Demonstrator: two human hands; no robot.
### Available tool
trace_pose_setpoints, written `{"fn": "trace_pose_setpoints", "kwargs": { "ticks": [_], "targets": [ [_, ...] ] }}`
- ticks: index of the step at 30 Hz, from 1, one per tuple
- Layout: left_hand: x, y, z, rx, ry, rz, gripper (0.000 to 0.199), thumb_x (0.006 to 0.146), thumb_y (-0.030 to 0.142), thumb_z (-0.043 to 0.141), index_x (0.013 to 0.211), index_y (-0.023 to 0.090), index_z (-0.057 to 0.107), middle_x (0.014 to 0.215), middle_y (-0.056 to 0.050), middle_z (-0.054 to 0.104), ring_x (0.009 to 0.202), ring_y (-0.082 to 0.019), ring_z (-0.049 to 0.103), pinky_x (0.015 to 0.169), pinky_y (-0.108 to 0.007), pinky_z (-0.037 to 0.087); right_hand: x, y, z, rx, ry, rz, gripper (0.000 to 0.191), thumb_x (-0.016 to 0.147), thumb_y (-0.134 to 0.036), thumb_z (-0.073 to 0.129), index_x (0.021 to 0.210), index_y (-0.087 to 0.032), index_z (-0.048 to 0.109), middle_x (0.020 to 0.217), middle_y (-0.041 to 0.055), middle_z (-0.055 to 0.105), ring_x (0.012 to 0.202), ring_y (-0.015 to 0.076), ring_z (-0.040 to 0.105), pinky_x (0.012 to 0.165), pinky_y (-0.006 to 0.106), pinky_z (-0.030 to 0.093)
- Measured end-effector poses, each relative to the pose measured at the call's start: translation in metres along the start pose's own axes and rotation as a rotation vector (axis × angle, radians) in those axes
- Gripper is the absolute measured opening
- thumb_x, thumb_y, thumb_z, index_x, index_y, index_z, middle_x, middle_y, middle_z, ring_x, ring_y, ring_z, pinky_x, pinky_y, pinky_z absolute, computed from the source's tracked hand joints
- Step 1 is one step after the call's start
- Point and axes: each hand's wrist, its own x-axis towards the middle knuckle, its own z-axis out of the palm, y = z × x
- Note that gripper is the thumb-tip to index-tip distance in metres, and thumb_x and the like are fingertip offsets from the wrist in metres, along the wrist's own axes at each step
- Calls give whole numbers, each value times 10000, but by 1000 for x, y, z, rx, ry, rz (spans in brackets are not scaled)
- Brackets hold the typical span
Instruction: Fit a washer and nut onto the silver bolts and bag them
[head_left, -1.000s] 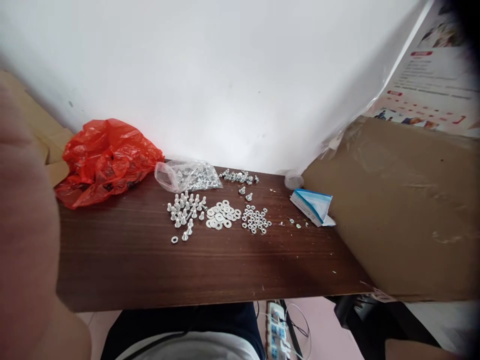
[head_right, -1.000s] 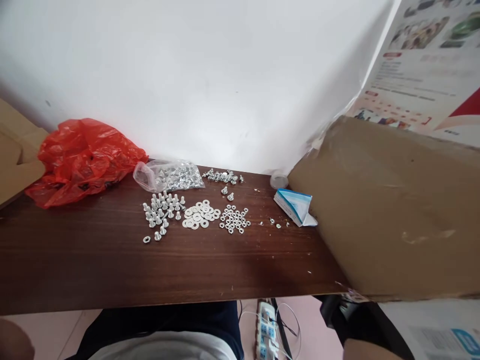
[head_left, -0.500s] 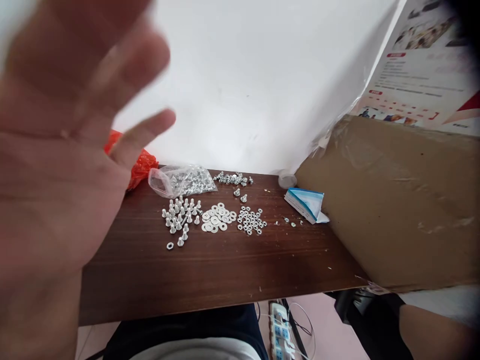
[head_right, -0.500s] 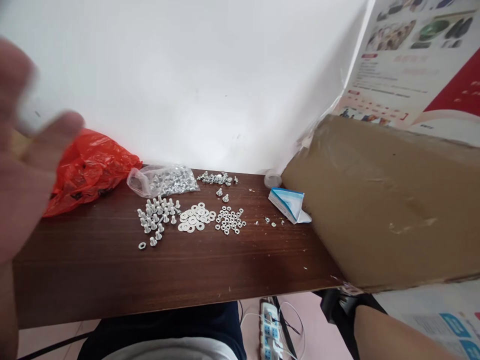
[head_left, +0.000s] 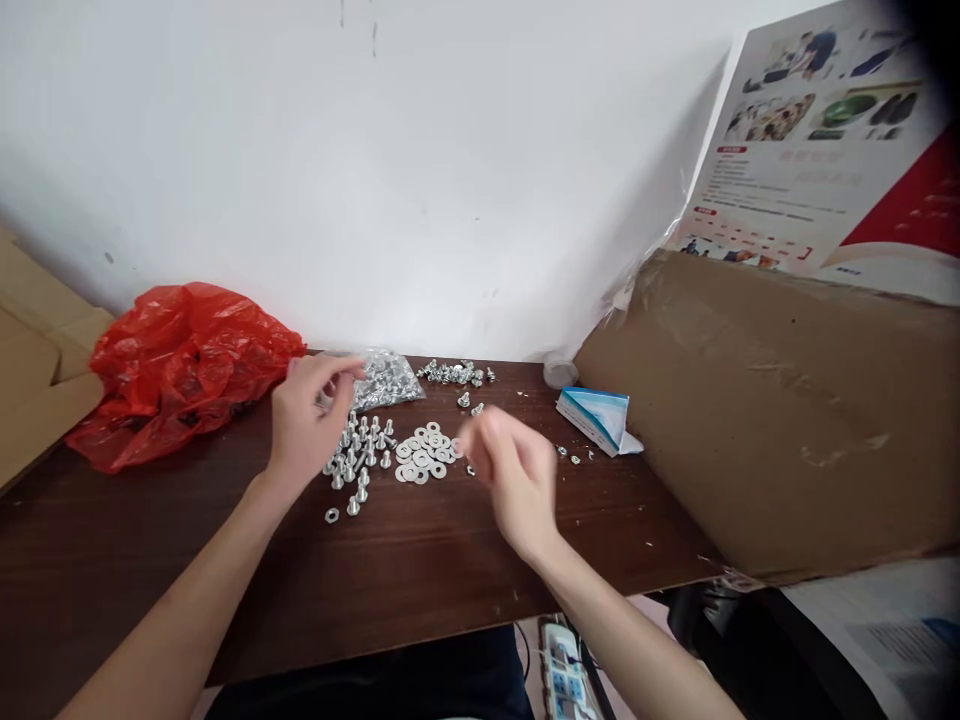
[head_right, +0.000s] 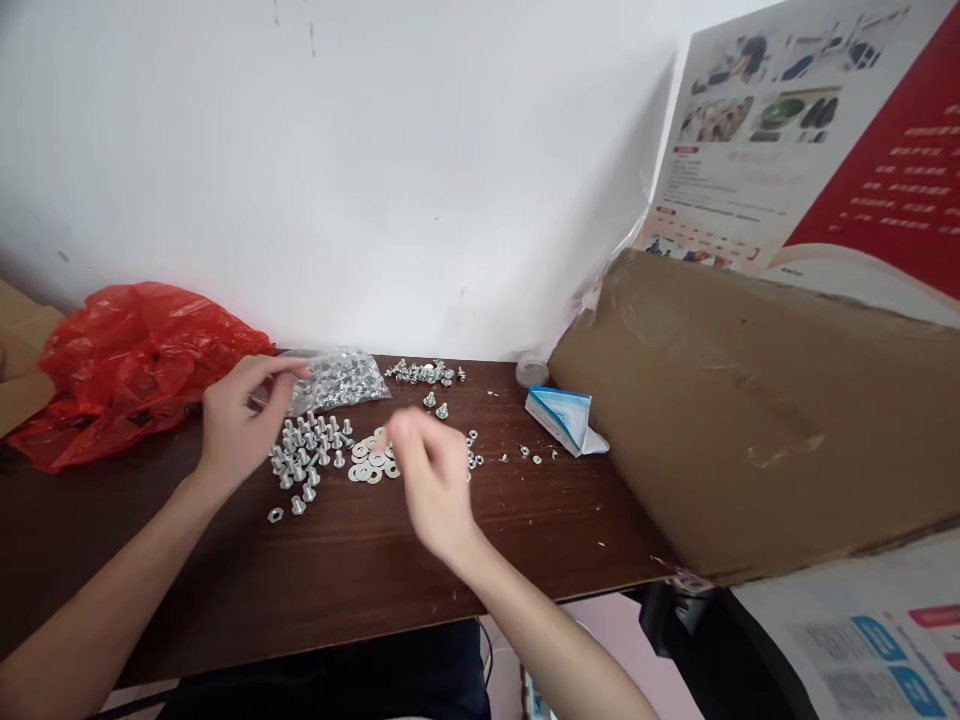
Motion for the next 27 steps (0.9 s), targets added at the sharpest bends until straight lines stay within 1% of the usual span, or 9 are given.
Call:
{"fn": "trace_pose_setpoints", "kwargs": {
  "ticks": [2, 5, 9, 12, 16, 19, 23, 25, 27],
  "targets": [
    [-7, 4, 6, 63, -84, 151, 189, 890, 174, 522, 959, 204, 695, 881, -22, 693, 854, -169, 606, 816, -347, 491, 24, 7, 9, 218, 3, 103, 392, 959, -504, 432, 844, -188, 633, 629, -10, 531, 535, 102, 506, 490, 226, 435],
    [-17, 12, 13, 112, -241, 262, 196, 902, 181, 518, 995, 200, 688, 914, -48, 657, 872, -192, 556, 795, -361, 479, 55, 20, 19, 596, -91, 371, 394, 955, -490, 445, 881, -153, 635, 720, 46, 610, 665, 137, 600, 619, 255, 515],
    [-26, 19, 20, 229, -351, 304, 189, 904, 227, 544, 1033, 204, 681, 948, -66, 632, 865, -214, 513, 799, -407, 468, 64, 34, 20, 722, -174, 411, 516, 966, -564, 351, 989, -134, 636, 879, 103, 671, 829, 183, 648, 720, 293, 547],
    [-29, 17, 23, 305, -386, 295, 221, 913, 248, 543, 1091, 190, 661, 981, -85, 624, 886, -232, 501, 797, -426, 466, 58, 36, 17, 689, -214, 361, 501, 955, -559, 383, 1029, -139, 645, 984, 118, 689, 928, 203, 648, 744, 306, 552],
    [-31, 13, 25, 299, -359, 298, 213, 922, 250, 538, 1089, 187, 653, 1011, -79, 645, 892, -234, 503, 786, -416, 463, 52, 31, 17, 642, -256, 280, 249, 875, -327, 593, 1061, -177, 663, 1146, 78, 681, 954, 163, 640, 804, 273, 542],
    [-32, 11, 26, 258, -303, 306, 199, 926, 227, 530, 1079, 190, 651, 1003, -70, 665, 913, -233, 535, 794, -410, 466, 50, 29, 18, 602, -262, 224, 296, 786, -224, 681, 1080, -190, 672, 1230, 69, 648, 1017, 160, 631, 880, 281, 526],
    [-33, 10, 26, 130, -245, 291, 203, 919, 192, 528, 1082, 196, 649, 996, -65, 656, 914, -201, 584, 818, -368, 492, 46, 31, 18, 279, -163, 36, 263, 793, -330, 702, 1023, -202, 704, 1064, 66, 703, 986, 184, 645, 911, 343, 517],
    [-32, 11, 26, 82, -206, 273, 207, 918, 182, 525, 1081, 198, 651, 992, -64, 648, 909, -181, 608, 810, -330, 506, 44, 33, 16, 59, -81, -70, 251, 789, -388, 703, 950, -196, 717, 948, 57, 713, 866, 188, 672, 822, 340, 539],
    [-31, 12, 24, 49, -183, 253, 190, 916, 188, 526, 1049, 200, 662, 974, -59, 649, 897, -167, 625, 800, -303, 514, 44, 35, 14, -35, -30, -81, 282, 755, -438, 722, 871, -181, 713, 835, 45, 701, 684, 173, 669, 658, 312, 546]
  ]
}}
